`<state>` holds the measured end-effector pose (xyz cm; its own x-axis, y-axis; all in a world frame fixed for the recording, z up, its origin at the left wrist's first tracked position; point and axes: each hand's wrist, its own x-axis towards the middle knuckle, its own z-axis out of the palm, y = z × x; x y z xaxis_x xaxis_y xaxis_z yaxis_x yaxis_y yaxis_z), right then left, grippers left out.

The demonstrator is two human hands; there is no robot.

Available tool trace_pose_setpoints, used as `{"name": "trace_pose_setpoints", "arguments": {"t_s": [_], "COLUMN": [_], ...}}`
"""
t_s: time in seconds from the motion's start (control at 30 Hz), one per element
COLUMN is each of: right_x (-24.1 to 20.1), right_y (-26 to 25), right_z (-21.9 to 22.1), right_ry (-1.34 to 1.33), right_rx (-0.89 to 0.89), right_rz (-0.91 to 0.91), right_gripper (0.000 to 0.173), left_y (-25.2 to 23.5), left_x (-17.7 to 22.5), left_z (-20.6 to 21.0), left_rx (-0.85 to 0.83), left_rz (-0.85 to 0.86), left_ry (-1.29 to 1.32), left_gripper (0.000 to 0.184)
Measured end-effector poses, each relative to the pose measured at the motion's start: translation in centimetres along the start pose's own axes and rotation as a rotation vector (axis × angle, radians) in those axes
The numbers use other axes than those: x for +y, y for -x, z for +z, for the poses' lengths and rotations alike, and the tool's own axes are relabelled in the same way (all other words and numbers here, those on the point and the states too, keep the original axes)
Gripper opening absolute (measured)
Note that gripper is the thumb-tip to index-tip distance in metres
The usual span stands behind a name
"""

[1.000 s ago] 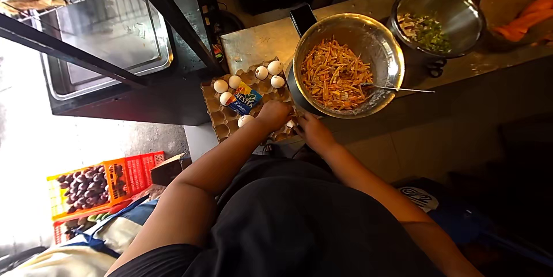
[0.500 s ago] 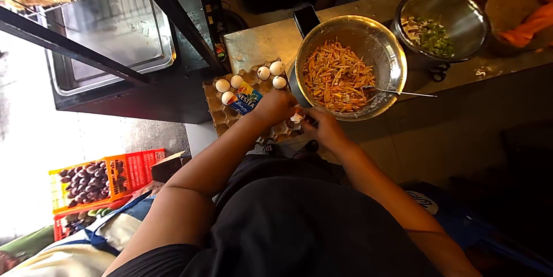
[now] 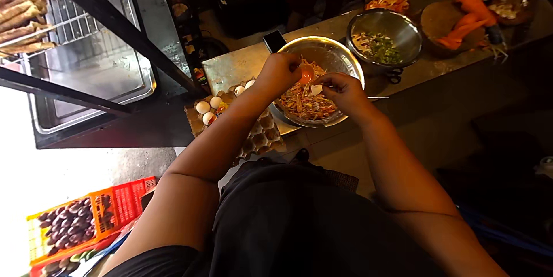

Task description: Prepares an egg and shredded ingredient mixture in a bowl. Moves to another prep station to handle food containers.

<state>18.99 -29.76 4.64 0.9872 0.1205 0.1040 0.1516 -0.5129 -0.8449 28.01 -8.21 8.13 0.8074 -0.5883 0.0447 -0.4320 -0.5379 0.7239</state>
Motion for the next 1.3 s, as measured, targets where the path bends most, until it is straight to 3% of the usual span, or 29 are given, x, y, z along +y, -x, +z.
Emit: {"name": "trace_pose_setpoints", "arguments": {"t_s": [0.23, 0.4, 0.6, 0.7, 0.83, 0.93, 1.0, 1.1, 1.2, 1.3], "right_x": [1.3, 2.4, 1.3, 0.4, -2.3, -4.1, -4.4, -3.9, -2.8, -2.2], "right_y": [0.7, 1.5, 1.6, 1.2, 0.5, 0.4, 0.5, 0.7, 0.9, 1.1], "right_z": [-3.4, -4.3, -5.2, -5.5, -5.5, -3.2, -0.1, 5.7, 11.0, 14.1], "right_ry": [0.019, 0.024, 0.142, 0.069, -0.129, -0.205, -0.115, 0.208, 0.413, 0.537], "right_rx": [0.098, 0.151, 0.211, 0.27, 0.24, 0.052, -0.138, -0.427, -0.653, -0.732], "right_rz": [0.07, 0.094, 0.094, 0.139, 0.223, 0.181, 0.089, -0.057, -0.092, -0.142], "right_gripper": [0.019, 0.018, 0.018, 0.02, 0.023, 0.021, 0.018, 0.017, 0.019, 0.02], "left_y": [-3.0, -4.6, -5.7, -5.0, -2.9, 0.8, 4.1, 9.4, 13.4, 15.5], "left_x": [0.4, -0.9, -0.4, 1.6, 4.1, 2.6, 0.6, -3.5, -6.3, -7.3], "left_z": [3.3, 5.7, 5.7, 3.6, -0.6, -2.1, -1.5, 2.0, 5.1, 6.5], "left_rx": [0.346, 0.579, 0.765, 0.639, 0.201, -0.041, -0.174, -0.276, -0.276, -0.225], "left_rz": [0.161, 0.37, 0.447, 0.251, -0.161, -0.307, -0.409, -0.578, -0.738, -0.799], "left_ry": [0.021, 0.044, -0.074, -0.173, -0.22, -0.26, -0.267, -0.253, -0.208, -0.094], "left_gripper": [0.016, 0.017, 0.016, 0.018, 0.023, 0.022, 0.025, 0.026, 0.028, 0.033]}}
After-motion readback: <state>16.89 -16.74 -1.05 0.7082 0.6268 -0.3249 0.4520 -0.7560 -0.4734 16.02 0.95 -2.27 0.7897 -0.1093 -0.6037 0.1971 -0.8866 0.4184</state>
